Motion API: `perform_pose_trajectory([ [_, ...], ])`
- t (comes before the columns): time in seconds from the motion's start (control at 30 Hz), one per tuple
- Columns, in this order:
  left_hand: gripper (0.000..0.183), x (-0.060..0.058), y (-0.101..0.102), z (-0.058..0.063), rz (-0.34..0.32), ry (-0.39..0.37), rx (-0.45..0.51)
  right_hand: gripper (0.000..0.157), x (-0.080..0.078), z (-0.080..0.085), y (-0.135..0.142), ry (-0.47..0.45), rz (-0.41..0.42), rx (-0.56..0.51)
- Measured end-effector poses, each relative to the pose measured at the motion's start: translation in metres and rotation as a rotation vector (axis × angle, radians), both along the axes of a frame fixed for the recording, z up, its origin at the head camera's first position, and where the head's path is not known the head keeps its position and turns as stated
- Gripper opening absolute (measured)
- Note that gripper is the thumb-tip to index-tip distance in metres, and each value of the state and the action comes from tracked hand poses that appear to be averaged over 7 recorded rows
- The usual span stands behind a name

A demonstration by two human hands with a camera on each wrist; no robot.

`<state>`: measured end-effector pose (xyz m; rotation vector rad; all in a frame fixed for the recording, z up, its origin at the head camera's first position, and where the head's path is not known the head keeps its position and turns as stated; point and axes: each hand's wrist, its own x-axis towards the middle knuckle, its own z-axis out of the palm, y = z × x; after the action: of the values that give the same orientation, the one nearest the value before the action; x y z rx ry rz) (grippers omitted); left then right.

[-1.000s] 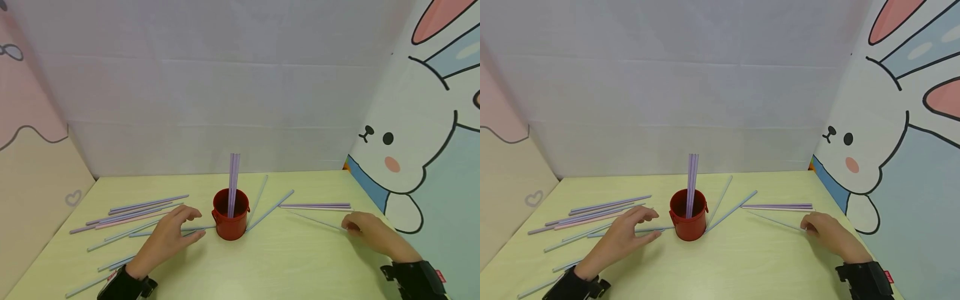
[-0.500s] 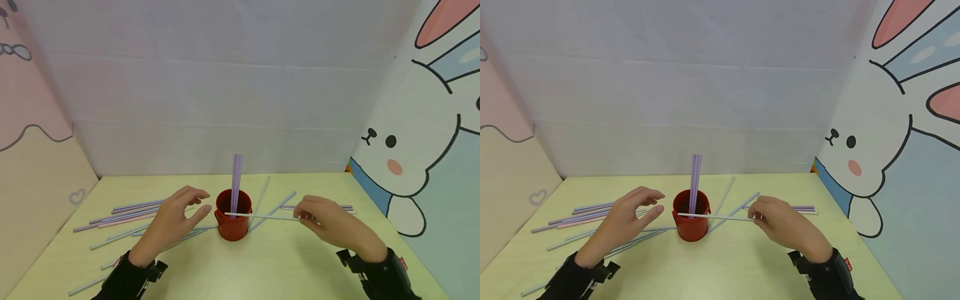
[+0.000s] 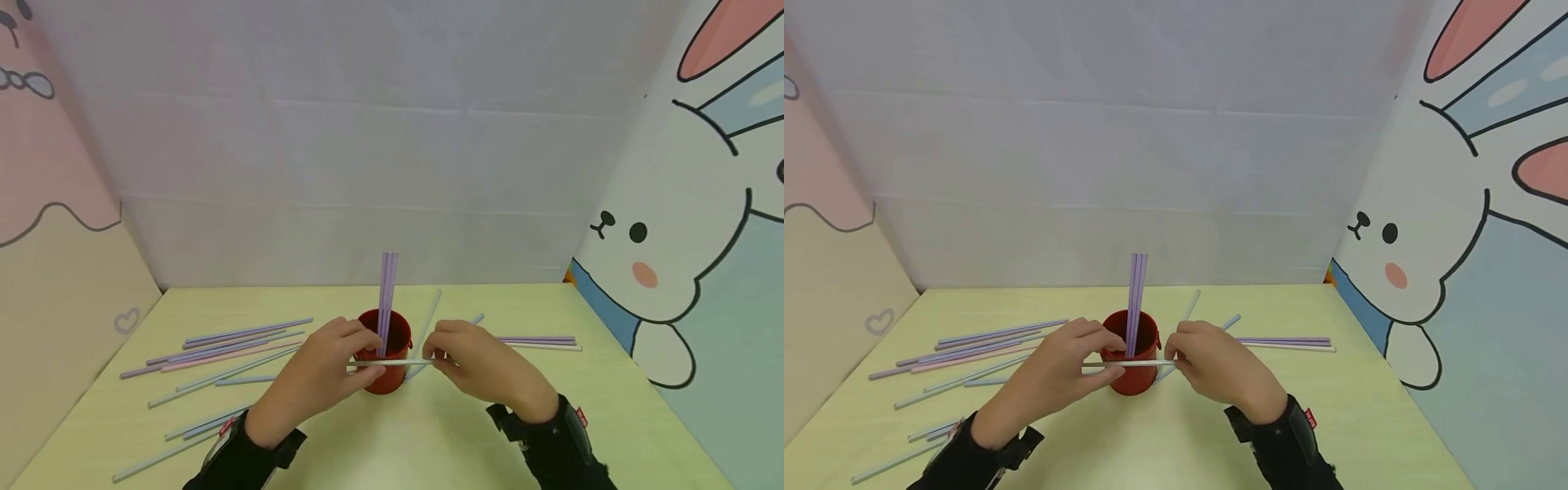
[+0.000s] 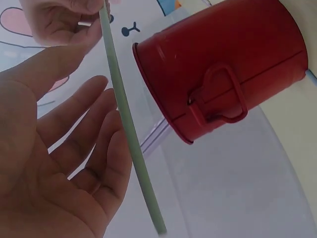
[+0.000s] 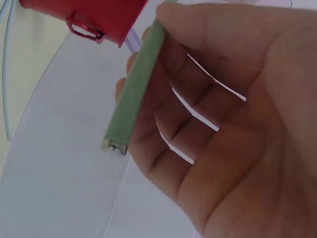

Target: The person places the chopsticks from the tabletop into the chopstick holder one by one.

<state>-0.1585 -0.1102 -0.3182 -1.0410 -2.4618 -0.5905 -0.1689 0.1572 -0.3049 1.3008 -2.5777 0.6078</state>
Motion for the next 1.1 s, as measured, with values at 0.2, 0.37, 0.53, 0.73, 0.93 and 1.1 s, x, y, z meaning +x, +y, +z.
perform_pose_trajectory([
  [0.2, 0.017, 0.0, 0.012, -0.005, -0.033, 0.003, -0.053, 0.017, 0.0, -0.006, -0.014, 0.018, 0.015, -0.003],
  [0.37, 0.014, 0.001, 0.017, -0.007, -0.035, 0.004, -0.062, 0.016, 0.003, -0.009, -0.019, 0.02, 0.026, -0.004],
  [0.53, 0.013, 0.002, 0.021, -0.009, -0.043, 0.002, -0.068, 0.017, 0.004, -0.01, -0.024, -0.014, 0.057, -0.014],
  [0.73, 0.014, 0.002, 0.022, -0.012, -0.047, -0.004, -0.072, 0.017, 0.005, -0.012, -0.025, -0.006, 0.058, -0.007],
  [0.93, 0.012, -0.001, 0.02, -0.011, -0.045, -0.042, -0.078, 0.017, 0.003, -0.009, -0.021, -0.039, 0.052, -0.013],
  [1.1, 0.012, -0.003, 0.011, -0.005, -0.022, -0.069, -0.06, 0.023, -0.004, -0.007, -0.01, -0.089, 0.013, -0.039],
])
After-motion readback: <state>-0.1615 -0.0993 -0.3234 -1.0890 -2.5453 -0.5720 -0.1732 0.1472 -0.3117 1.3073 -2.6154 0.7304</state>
